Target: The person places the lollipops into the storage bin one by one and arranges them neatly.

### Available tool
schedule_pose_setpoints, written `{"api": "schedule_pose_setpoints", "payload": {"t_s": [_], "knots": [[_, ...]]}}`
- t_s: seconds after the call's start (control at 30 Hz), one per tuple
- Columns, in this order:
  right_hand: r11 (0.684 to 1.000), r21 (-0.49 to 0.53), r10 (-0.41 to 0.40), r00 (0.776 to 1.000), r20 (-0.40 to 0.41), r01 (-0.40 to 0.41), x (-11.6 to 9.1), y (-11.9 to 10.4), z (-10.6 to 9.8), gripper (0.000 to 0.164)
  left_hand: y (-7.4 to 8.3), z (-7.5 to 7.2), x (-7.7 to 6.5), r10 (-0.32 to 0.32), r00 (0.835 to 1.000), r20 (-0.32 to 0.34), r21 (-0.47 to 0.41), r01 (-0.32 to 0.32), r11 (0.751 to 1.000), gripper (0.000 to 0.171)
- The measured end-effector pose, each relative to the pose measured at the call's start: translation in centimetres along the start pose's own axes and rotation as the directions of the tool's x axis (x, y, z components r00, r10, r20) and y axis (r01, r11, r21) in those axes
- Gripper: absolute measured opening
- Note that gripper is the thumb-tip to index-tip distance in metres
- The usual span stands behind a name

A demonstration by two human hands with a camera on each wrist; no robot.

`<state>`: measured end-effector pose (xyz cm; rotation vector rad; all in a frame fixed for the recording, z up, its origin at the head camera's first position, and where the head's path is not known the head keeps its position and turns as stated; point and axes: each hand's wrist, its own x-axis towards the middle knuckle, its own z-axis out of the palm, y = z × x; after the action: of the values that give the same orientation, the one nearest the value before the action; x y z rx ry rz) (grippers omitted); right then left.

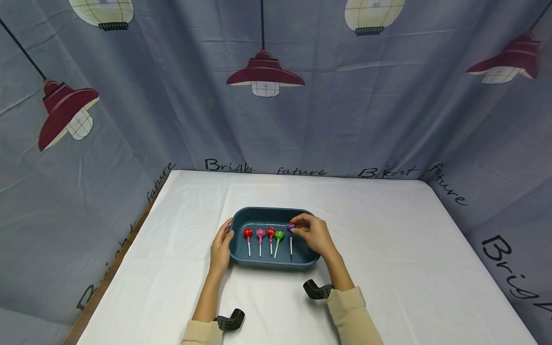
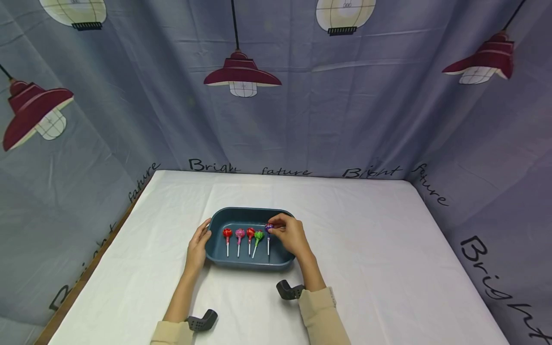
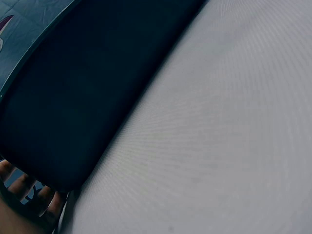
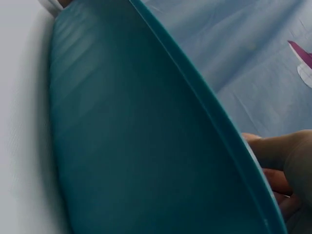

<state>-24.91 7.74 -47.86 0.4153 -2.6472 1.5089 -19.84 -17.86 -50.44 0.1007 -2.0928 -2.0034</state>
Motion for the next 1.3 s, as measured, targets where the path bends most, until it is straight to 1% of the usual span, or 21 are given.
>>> {"api": "schedule_pose_setpoints", "payload": {"t_s": [0.03,0.13,0.17,0.23,0.37,0.4,0.47,0.53,0.67,0.8,0.9,0.97,1.03,1.2,1.3], "knots": [[1.0,-0.013,0.001,1.0,0.003,-0.001,0.0,0.0,0.1,0.016,-0.2,-0.1,0.0,-0.002,1.0,-0.002,0.002,0.002,1.0,0.04],[0.998,-0.056,0.015,1.0,0.009,-0.014,0.0,-0.2,0.5,0.018,-1.6,-0.2,0.4,0.003,1.0,-0.016,0.011,-0.003,1.0,0.039],[0.997,-0.07,0.018,1.0,0.009,-0.017,0.0,-0.3,0.6,0.018,-1.6,-0.2,0.4,0.004,1.0,-0.016,0.008,-0.004,1.0,0.039],[0.995,-0.1,0.024,1.0,0.007,-0.023,0.0,-0.4,0.9,0.019,-2.2,-0.2,0.6,0.002,1.0,-0.017,-0.003,-0.002,1.0,0.039],[0.991,-0.133,0.029,0.999,-0.016,-0.031,0.0,-0.5,1.1,0.017,-2.4,0.0,0.7,0.008,1.0,-0.015,0.005,-0.008,1.0,0.039],[0.99,-0.136,0.032,0.999,-0.024,-0.035,0.1,-0.6,1.2,0.017,-2.9,0.0,0.8,0.011,1.0,-0.02,0.009,-0.011,1.0,0.039],[0.989,-0.145,0.029,0.999,-0.035,-0.034,0.2,-0.7,1.3,0.015,-3.1,0.0,0.9,0.025,0.999,-0.028,0.014,-0.024,1.0,0.039],[0.986,-0.166,0.022,0.999,-0.041,-0.029,0.4,-0.7,1.4,0.014,-3.2,-0.1,1.0,0.022,0.999,-0.03,0.007,-0.022,1.0,0.039],[0.976,-0.212,0.041,0.999,-0.026,-0.046,0.6,-0.6,1.6,0.013,-2.9,-0.1,1.0,0.007,1.0,-0.026,-0.006,-0.007,1.0,0.039],[0.964,-0.255,0.078,0.997,-0.003,-0.076,0.7,-0.4,1.8,0.012,-1.7,-0.1,0.6,-0.021,1.0,-0.005,-0.035,0.021,0.999,0.039],[0.959,-0.268,0.094,0.996,0.007,-0.089,0.7,-0.5,1.9,0.011,-0.6,0.0,0.2,-0.019,1.0,0.012,-0.052,0.02,0.998,0.04],[0.959,-0.262,0.11,0.994,0.009,-0.104,0.7,-0.5,2.0,0.01,-0.4,0.0,0.1,-0.008,1.0,0.015,-0.042,0.008,0.999,0.04],[0.96,-0.255,0.124,0.992,0.015,-0.116,0.8,-0.6,2.1,0.01,-0.8,-0.1,0.2,-0.01,1.0,0.007,-0.031,0.01,0.999,0.04],[0.958,-0.251,0.15,0.988,0.032,-0.138,0.8,-0.6,2.1,0.01,-2.5,-0.2,0.8,-0.013,1.0,-0.015,0.005,0.013,1.0,0.039],[0.956,-0.256,0.155,0.988,0.027,-0.143,0.8,-0.7,2.0,0.01,-2.8,-0.1,0.9,0.008,1.0,-0.017,0.007,-0.008,1.0,0.039]]}}
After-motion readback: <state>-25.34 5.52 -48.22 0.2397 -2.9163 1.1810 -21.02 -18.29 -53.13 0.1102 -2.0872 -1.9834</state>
